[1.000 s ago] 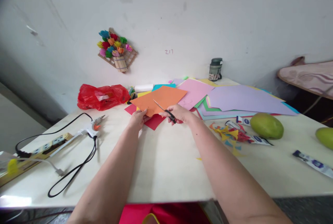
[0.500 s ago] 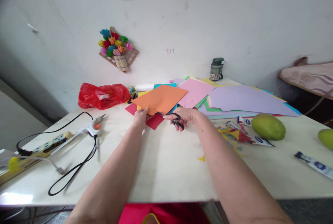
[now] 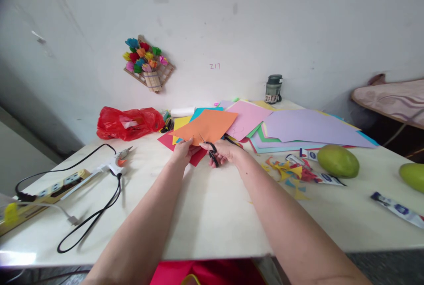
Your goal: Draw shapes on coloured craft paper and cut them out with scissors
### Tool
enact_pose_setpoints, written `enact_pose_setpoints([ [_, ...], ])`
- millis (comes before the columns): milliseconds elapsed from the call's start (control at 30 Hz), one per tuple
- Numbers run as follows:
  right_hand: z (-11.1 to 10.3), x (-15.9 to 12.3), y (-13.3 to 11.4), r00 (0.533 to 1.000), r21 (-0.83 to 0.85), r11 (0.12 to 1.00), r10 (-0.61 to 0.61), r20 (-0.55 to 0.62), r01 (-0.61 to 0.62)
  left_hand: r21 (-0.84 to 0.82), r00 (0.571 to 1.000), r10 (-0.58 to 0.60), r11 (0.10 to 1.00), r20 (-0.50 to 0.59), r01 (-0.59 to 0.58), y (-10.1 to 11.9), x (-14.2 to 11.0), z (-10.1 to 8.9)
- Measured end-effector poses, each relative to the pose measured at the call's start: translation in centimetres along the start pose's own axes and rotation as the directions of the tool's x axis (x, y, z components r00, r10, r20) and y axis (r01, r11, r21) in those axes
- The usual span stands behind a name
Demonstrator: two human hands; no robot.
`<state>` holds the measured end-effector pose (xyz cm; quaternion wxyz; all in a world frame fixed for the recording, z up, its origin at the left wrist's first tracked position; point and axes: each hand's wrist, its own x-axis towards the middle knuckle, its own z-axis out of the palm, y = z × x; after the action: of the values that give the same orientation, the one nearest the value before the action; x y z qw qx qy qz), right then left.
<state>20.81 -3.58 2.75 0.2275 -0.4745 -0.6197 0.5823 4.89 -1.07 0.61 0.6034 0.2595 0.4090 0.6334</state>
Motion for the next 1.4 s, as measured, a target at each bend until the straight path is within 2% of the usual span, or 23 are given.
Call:
enact_pose_setpoints([
  [233, -0.1, 0.4, 0.4, 0.999, 0.066, 0.998, -0.021, -0.047, 0.024, -0.080, 0.999, -0.032, 0.996, -0.006, 0.031, -0.3, 0.2, 0.2],
  [533, -0.2, 0.8, 0.9, 0.995, 0.138, 0.986, -0.080, -0.060, 0.088, -0.096, 0.998, -0.034, 0.995, 0.047, 0.038, -0.1, 0.1, 0.0],
  [1067, 0.0, 0.4, 0.5, 0.988, 0.102, 0.987, -0.116, -0.101, 0.127, -0.045, 0.999, -0.027, 0.999, 0.034, 0.028, 0.3, 0.8, -0.7],
  [1400, -0.2, -0.2, 0.0, 0.989, 0.026, 0.990, -0.139, -0.051, 0.141, -0.018, 0.998, -0.059, 0.998, 0.011, 0.059, 0.9, 0.8, -1.2],
])
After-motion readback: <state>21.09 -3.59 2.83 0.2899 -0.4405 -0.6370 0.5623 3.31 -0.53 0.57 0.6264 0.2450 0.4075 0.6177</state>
